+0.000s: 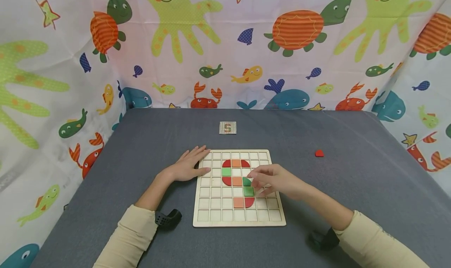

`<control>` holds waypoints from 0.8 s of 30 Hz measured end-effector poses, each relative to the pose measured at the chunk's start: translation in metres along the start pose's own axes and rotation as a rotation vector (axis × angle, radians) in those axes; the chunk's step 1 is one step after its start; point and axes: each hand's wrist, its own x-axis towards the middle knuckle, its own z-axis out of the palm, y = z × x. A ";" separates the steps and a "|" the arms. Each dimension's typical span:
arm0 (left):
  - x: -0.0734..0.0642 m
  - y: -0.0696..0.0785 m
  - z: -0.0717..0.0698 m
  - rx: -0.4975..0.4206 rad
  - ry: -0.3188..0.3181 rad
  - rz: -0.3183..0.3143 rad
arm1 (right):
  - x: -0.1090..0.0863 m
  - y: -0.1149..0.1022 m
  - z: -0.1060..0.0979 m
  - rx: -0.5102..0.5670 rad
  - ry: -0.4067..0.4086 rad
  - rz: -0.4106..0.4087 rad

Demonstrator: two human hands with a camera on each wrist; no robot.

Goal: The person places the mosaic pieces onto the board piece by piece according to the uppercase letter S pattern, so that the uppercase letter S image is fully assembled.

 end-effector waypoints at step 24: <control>-0.001 -0.002 0.002 0.003 0.008 -0.006 | -0.025 -0.003 -0.067 0.069 0.216 0.114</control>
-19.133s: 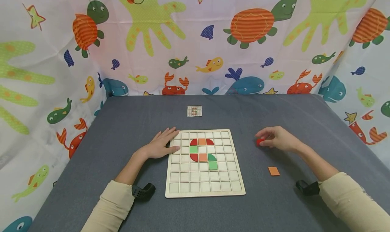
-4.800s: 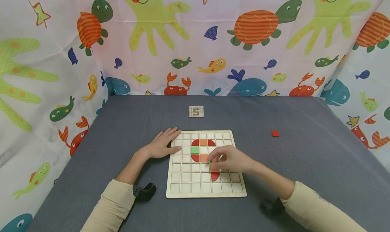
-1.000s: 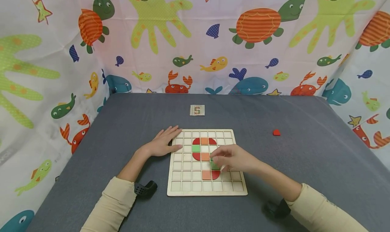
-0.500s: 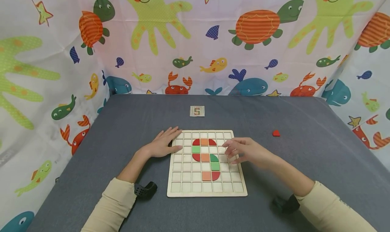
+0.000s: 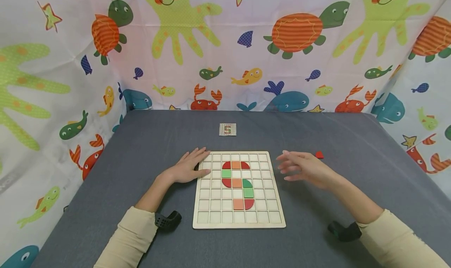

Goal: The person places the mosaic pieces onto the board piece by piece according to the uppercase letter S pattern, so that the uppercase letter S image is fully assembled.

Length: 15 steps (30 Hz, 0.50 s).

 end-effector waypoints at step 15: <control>0.000 0.001 0.000 0.011 0.003 -0.007 | -0.009 0.010 -0.035 0.002 0.049 0.016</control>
